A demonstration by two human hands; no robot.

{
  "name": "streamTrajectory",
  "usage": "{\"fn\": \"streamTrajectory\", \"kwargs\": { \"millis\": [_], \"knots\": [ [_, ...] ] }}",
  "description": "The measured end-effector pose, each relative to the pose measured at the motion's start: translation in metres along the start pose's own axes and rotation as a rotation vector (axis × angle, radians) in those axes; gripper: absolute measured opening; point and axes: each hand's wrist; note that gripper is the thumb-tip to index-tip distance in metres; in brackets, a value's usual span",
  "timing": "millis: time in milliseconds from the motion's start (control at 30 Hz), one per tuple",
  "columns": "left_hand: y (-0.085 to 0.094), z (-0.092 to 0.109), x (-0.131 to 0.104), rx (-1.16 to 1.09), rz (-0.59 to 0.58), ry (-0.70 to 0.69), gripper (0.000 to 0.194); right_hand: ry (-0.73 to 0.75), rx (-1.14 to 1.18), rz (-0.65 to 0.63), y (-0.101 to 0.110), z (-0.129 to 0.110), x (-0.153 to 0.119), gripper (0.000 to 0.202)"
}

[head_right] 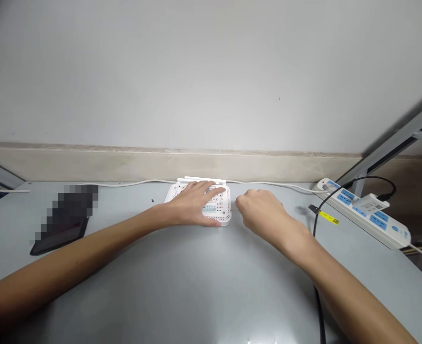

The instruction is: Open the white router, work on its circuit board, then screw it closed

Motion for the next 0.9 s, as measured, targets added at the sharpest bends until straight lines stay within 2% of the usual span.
{"fn": "streamTrajectory", "kwargs": {
  "millis": [167, 333, 567, 900],
  "knots": [
    [-0.001, 0.000, 0.000, 0.000, 0.005, 0.001, 0.091, -0.002, -0.029, -0.023, 0.001, -0.012, 0.002, 0.024],
    [-0.004, -0.001, 0.003, 0.018, 0.036, -0.041, 0.088, -0.026, 0.011, 0.005, -0.007, -0.014, 0.011, 0.018],
    [-0.006, 0.001, 0.007, 0.044, 0.081, -0.061, 0.077, -0.111, 0.342, -0.051, -0.020, 0.002, 0.020, 0.014],
    [-0.005, 0.004, 0.006, -0.016, 0.112, -0.041, 0.074, -0.074, 0.727, -0.065, -0.038, 0.018, 0.030, 0.015]
  ]
}}
Point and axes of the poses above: each hand's wrist, its own x-axis towards the middle knuckle, its own y-axis out of the back of the hand, z = x × y, and after that the axes turned 7 degrees about -x, right-handed
